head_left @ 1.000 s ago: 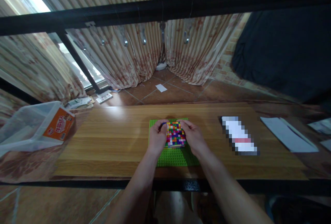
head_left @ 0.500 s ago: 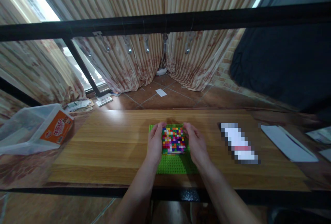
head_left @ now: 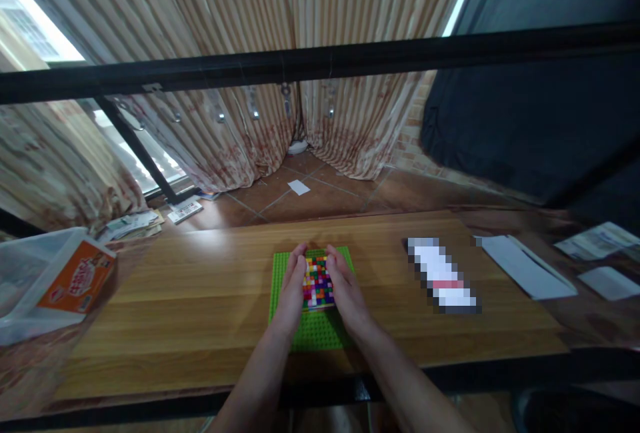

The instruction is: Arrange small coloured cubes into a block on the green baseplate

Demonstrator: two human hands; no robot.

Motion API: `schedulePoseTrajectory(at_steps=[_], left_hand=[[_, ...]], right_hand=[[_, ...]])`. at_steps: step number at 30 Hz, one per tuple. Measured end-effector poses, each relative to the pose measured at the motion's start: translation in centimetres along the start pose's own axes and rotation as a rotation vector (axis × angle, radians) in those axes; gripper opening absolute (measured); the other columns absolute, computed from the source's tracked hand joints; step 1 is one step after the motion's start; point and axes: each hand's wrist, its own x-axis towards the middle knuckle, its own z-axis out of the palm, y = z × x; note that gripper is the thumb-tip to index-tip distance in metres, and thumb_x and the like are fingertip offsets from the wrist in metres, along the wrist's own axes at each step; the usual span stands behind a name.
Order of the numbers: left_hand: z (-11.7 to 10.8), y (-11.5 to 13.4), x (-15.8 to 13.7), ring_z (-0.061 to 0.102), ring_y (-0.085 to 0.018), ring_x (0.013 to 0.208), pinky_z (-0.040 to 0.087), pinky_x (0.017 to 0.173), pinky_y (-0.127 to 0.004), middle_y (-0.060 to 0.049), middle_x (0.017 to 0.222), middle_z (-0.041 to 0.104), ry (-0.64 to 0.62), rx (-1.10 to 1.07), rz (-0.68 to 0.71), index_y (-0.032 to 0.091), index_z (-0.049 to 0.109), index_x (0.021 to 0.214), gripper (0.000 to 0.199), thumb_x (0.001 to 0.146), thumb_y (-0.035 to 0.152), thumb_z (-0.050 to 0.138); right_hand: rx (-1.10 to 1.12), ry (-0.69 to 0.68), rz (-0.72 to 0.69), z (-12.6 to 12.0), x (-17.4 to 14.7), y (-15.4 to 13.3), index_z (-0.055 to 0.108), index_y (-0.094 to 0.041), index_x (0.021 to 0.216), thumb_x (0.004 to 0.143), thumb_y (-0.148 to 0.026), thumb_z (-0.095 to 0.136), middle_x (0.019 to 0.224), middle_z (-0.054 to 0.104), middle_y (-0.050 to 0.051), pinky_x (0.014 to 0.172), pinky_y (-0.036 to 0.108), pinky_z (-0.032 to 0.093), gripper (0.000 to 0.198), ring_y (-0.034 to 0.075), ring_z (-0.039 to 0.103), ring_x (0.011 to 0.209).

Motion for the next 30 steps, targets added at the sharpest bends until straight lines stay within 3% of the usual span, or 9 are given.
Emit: schedulePoseTrajectory(at_steps=[11, 18, 30], left_hand=[[0.1, -0.2, -0.3, 0.048, -0.024, 0.134, 0.036, 0.112, -0.038, -0.007, 0.139, 0.057, -0.005, -0.057, -0.023, 0.025, 0.063, 0.122, 0.048, 0.086, 0.057, 0.056], [0.3, 0.1, -0.5, 0.042, -0.024, 0.139, 0.028, 0.117, -0.039, -0.007, 0.142, 0.055, -0.019, -0.055, 0.031, 0.026, 0.061, 0.125, 0.05, 0.086, 0.058, 0.057], [0.8, -1.3, -0.2, 0.043, -0.027, 0.139, 0.027, 0.117, -0.04, -0.01, 0.142, 0.056, -0.033, -0.157, 0.04, 0.023, 0.063, 0.125, 0.056, 0.08, 0.057, 0.064]], right_hand=[[-0.017, -0.012, -0.025, 0.1, 0.0, 0.0, 0.056, -0.025, 0.137, 0.085, -0.067, 0.054, 0.146, 0.052, 0.008, 0.115, 0.044, 0.031, 0.067, 0.027, 0.045, 0.137], [-0.002, 0.004, -0.022, -0.2, 0.0, -0.7, 0.061, -0.027, 0.132, 0.081, -0.067, 0.06, 0.143, 0.055, 0.006, 0.116, 0.045, 0.03, 0.065, 0.028, 0.044, 0.137], [-0.036, 0.023, 0.013, -0.8, -0.2, -0.6, 0.061, -0.027, 0.133, 0.077, -0.074, 0.059, 0.144, 0.054, 0.005, 0.114, 0.046, 0.035, 0.073, 0.031, 0.045, 0.136]])
